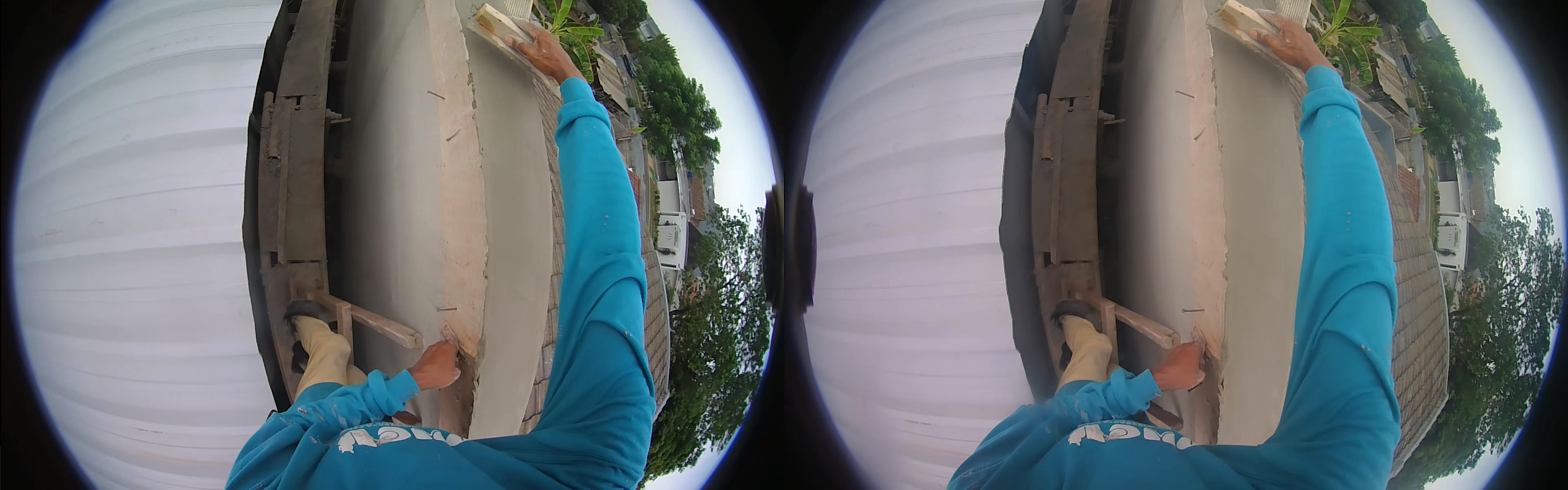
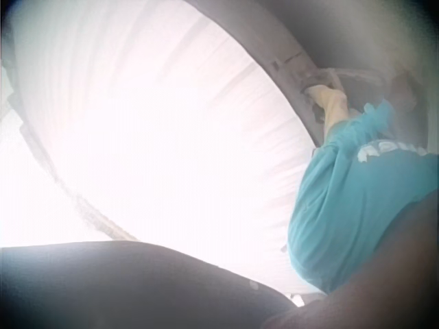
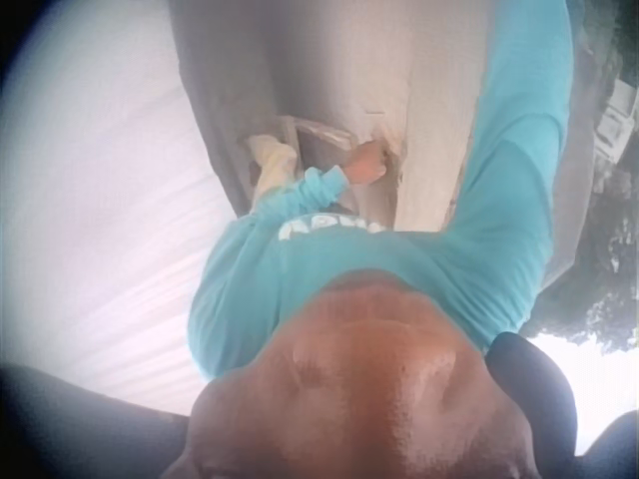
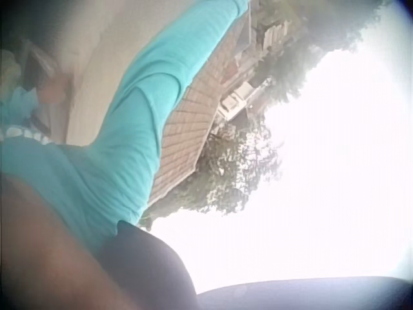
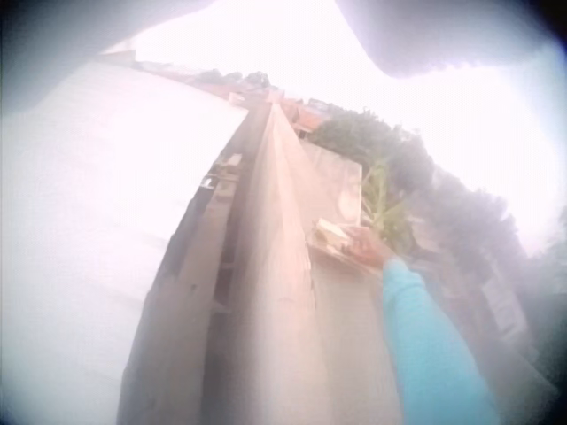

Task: The person scoops wet cement from a bucket using a trowel and applies it to the roof edge. They then use a wooden float to smooth and level the cement along the curved roofline, repeating the process to cover a continuous section.

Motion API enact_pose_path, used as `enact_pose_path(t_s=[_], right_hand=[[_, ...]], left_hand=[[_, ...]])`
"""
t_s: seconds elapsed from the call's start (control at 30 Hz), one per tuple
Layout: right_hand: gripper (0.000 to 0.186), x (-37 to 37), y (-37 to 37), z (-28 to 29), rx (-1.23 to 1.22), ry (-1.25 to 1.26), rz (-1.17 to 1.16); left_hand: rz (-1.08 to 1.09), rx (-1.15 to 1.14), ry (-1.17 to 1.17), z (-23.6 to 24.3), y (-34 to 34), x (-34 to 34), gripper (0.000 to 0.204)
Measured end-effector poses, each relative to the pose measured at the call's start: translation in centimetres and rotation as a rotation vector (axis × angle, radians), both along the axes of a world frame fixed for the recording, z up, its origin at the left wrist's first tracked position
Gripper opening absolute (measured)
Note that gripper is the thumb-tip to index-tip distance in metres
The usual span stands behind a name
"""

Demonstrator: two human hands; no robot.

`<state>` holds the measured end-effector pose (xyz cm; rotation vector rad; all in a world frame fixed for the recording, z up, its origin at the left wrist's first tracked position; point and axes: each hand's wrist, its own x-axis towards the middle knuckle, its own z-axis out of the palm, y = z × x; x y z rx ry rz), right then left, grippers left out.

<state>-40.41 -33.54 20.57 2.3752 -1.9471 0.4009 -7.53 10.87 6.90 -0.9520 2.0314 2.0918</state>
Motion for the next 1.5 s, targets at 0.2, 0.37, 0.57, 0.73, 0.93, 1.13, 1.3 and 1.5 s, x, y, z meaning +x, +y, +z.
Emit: enact_pose_path(t_s=[0.2, 0.37, 0.57, 0.73, 0.93, 1.13, 1.3, 1.5], right_hand=[[0.051, -4.4, -4.8, -4.4, -0.189, 0.399, 0.277], [0.045, -0.4, -4.4, -5.2, -0.200, 0.209, 0.185], [0.040, -2.0, -6.3, -8.6, -0.577, 0.336, 0.052], [0.031, -0.7, -7.0, -7.3, -0.513, 0.498, 0.190], [0.032, 0.7, -5.3, -5.9, -0.425, 0.608, 0.111], [0.050, 3.3, -1.1, -5.2, -0.372, 0.329, -0.042], [0.048, 4.3, 5.2, -5.0, -0.295, 0.231, -0.011], [0.075, 7.5, 14.3, -4.2, -0.083, 0.232, -0.105]], left_hand=[[-0.044, 0.058, 0.023, 0.6, 0.1, 0.3, 0.028], [-0.029, 0.090, 0.041, 0.2, -0.6, 0.0, 0.038], [-0.084, 0.081, 0.063, -0.1, -0.4, 0.2, 0.074], [-0.067, 0.066, 0.078, -0.1, -0.1, 0.0, 0.092], [-0.017, 0.041, 0.076, -0.1, 0.1, 0.3, 0.083], [-0.026, 0.075, 0.040, -0.2, 0.0, -0.1, 0.055], [0.026, -0.017, 0.090, -0.9, 0.4, 0.0, 0.048], [0.052, -0.072, 0.078, -1.1, 0.3, 0.0, 0.028]])
